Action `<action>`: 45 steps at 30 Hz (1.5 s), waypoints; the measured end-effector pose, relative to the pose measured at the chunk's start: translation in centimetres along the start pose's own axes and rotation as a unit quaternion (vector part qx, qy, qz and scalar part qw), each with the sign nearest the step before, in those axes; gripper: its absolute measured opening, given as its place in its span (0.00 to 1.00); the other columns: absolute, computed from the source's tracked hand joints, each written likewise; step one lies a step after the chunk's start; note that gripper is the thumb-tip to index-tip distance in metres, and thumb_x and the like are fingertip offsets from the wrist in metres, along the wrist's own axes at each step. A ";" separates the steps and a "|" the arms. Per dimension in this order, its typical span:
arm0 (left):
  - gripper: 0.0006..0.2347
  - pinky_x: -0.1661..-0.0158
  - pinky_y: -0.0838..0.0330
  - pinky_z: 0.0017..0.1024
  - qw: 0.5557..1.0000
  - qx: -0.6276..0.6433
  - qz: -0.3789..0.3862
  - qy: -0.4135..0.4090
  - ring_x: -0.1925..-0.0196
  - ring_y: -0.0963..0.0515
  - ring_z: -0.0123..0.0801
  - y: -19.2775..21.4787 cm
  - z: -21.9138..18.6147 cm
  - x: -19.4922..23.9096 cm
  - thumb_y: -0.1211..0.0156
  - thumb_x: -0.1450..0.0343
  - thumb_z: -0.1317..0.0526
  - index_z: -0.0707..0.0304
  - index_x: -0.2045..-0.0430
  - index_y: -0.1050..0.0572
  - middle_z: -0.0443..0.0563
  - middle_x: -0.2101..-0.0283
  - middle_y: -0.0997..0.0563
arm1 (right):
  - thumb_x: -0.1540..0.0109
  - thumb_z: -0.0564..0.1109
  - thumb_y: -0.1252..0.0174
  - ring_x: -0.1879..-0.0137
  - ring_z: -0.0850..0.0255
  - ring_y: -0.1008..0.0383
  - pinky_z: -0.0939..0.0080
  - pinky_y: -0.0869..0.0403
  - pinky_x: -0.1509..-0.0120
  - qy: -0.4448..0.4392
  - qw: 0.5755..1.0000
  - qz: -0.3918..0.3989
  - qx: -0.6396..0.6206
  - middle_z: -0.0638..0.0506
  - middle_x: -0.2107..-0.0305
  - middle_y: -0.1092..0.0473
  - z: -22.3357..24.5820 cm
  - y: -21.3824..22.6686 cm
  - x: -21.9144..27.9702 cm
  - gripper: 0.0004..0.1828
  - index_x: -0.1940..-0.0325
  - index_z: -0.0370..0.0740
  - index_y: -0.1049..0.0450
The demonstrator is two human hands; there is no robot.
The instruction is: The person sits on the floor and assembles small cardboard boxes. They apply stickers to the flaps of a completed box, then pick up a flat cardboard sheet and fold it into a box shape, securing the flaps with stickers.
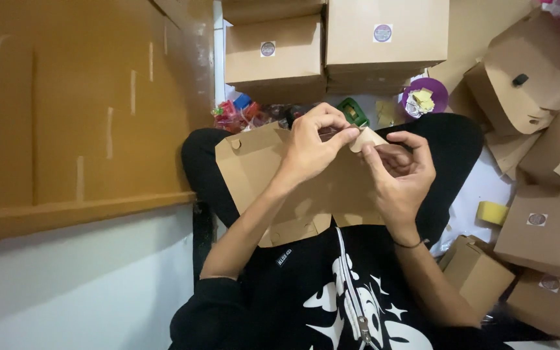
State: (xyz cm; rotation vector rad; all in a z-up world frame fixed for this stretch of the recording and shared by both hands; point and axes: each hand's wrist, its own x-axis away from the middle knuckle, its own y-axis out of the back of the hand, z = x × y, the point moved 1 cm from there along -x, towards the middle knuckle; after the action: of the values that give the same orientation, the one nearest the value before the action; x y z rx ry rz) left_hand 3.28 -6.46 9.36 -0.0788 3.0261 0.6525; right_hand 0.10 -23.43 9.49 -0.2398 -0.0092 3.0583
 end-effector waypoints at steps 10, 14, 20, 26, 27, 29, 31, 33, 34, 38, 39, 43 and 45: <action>0.08 0.54 0.24 0.29 0.996 -0.010 -0.075 -0.045 0.58 0.17 0.35 -1.1 -1.1 1.5 0.33 0.31 0.53 0.53 0.76 0.19 0.40 0.64 0.20 | 0.32 0.33 0.37 0.61 0.61 0.20 0.65 0.19 0.56 0.019 1.000 -0.012 -0.021 0.41 0.66 0.24 -0.2 -0.5 0.4 0.22 0.42 0.33 0.42; 0.07 0.54 0.25 0.32 0.992 0.024 -0.101 -0.078 0.60 0.17 0.39 -1.1 -1.6 1.9 0.35 0.30 0.57 0.57 0.76 0.20 0.46 0.65 0.21 | 0.32 0.32 0.38 0.64 0.61 0.20 0.68 0.21 0.61 0.030 0.999 -0.019 -0.020 0.42 0.69 0.24 -0.5 -0.8 0.7 0.22 0.43 0.35 0.43; 0.06 0.53 0.25 0.32 0.992 -0.012 -0.079 -0.099 0.58 0.18 0.39 -0.6 -1.7 1.9 0.33 0.31 0.57 0.58 0.76 0.20 0.44 0.64 0.20 | 0.33 0.32 0.37 0.64 0.60 0.20 0.64 0.19 0.59 0.032 0.999 -0.025 -0.011 0.42 0.69 0.25 -0.7 -0.9 1.0 0.23 0.43 0.35 0.44; 0.07 0.57 0.23 0.41 0.985 -0.101 -0.055 -0.126 0.60 0.18 0.44 -0.2 -2.9 2.1 0.36 0.29 0.56 0.56 0.73 0.22 0.44 0.63 0.21 | 0.32 0.32 0.38 0.66 0.61 0.21 0.65 0.21 0.62 0.039 0.999 -0.016 0.003 0.44 0.71 0.26 -1.0 -0.9 0.9 0.22 0.43 0.35 0.44; 0.07 0.57 0.23 0.41 0.985 -0.102 -0.055 -0.126 0.60 0.18 0.44 -0.3 -2.9 2.2 0.36 0.29 0.56 0.56 0.73 0.22 0.44 0.63 0.21 | 0.32 0.32 0.38 0.66 0.61 0.21 0.65 0.21 0.62 0.039 0.999 -0.016 0.002 0.44 0.71 0.26 -1.0 -0.9 0.9 0.22 0.43 0.35 0.44; 0.07 0.58 0.23 0.39 0.985 -0.108 -0.066 -0.121 0.60 0.17 0.42 -0.4 -3.0 2.3 0.36 0.29 0.56 0.57 0.74 0.23 0.43 0.63 0.22 | 0.32 0.33 0.37 0.66 0.61 0.20 0.65 0.21 0.61 0.037 0.999 -0.019 0.003 0.44 0.71 0.25 -1.1 -0.9 0.9 0.22 0.44 0.35 0.44; 0.08 0.59 0.22 0.38 0.985 -0.107 -0.075 -0.115 0.61 0.17 0.41 -0.6 -3.0 2.5 0.37 0.29 0.55 0.57 0.75 0.23 0.42 0.64 0.22 | 0.33 0.33 0.37 0.66 0.61 0.21 0.65 0.21 0.62 0.039 0.999 -0.020 0.004 0.44 0.72 0.25 -1.4 -1.0 0.7 0.22 0.44 0.34 0.44; 0.09 0.59 0.22 0.37 0.985 -0.106 -0.083 -0.109 0.62 0.17 0.40 -0.9 -2.7 2.6 0.37 0.28 0.54 0.57 0.75 0.23 0.41 0.64 0.23 | 0.33 0.33 0.36 0.67 0.60 0.21 0.65 0.22 0.63 0.040 0.999 -0.022 0.006 0.44 0.72 0.25 -1.5 -1.1 0.8 0.22 0.44 0.34 0.44; 0.08 0.58 0.22 0.35 0.988 -0.086 -0.081 -0.100 0.61 0.17 0.40 -1.0 -2.4 2.5 0.35 0.29 0.55 0.56 0.75 0.21 0.40 0.64 0.22 | 0.33 0.32 0.37 0.67 0.59 0.20 0.64 0.22 0.63 0.033 0.999 -0.022 0.011 0.44 0.72 0.25 -1.4 -1.1 0.8 0.22 0.44 0.34 0.43; 0.06 0.57 0.23 0.32 0.992 -0.024 -0.053 -0.115 0.61 0.15 0.39 0.3 -2.4 1.9 0.29 0.34 0.55 0.51 0.77 0.18 0.40 0.67 0.20 | 0.34 0.31 0.37 0.67 0.59 0.21 0.62 0.22 0.63 0.020 0.999 -0.015 0.020 0.42 0.72 0.24 -1.5 -1.4 1.1 0.23 0.41 0.32 0.42; 0.06 0.57 0.23 0.32 0.992 -0.024 -0.053 -0.115 0.61 0.15 0.39 0.5 -2.1 1.8 0.29 0.34 0.55 0.51 0.77 0.18 0.40 0.67 0.20 | 0.34 0.31 0.37 0.67 0.59 0.21 0.62 0.22 0.63 0.020 0.999 -0.015 0.020 0.42 0.72 0.24 -1.5 -1.5 1.1 0.23 0.41 0.32 0.42; 0.02 0.55 0.22 0.32 0.993 -0.002 -0.001 -0.121 0.60 0.15 0.38 1.6 -2.1 1.8 0.28 0.34 0.58 0.49 0.75 0.16 0.40 0.65 0.17 | 0.34 0.33 0.34 0.65 0.62 0.20 0.64 0.21 0.58 0.021 0.999 -0.043 -0.009 0.43 0.71 0.23 -1.9 -1.6 1.5 0.26 0.40 0.34 0.43; 0.01 0.54 0.22 0.34 0.991 -0.003 0.020 -0.129 0.59 0.14 0.40 1.9 -2.2 1.5 0.29 0.34 0.60 0.49 0.73 0.15 0.41 0.64 0.16 | 0.34 0.34 0.33 0.65 0.61 0.20 0.64 0.21 0.59 0.029 0.998 -0.056 -0.012 0.42 0.71 0.23 -2.5 -1.6 1.4 0.27 0.40 0.34 0.43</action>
State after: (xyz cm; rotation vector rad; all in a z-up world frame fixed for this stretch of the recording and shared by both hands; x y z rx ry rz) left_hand 1.60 -5.72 12.07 0.0630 2.7834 0.6203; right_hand -0.75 -21.78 6.87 -0.3182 -0.0540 2.9400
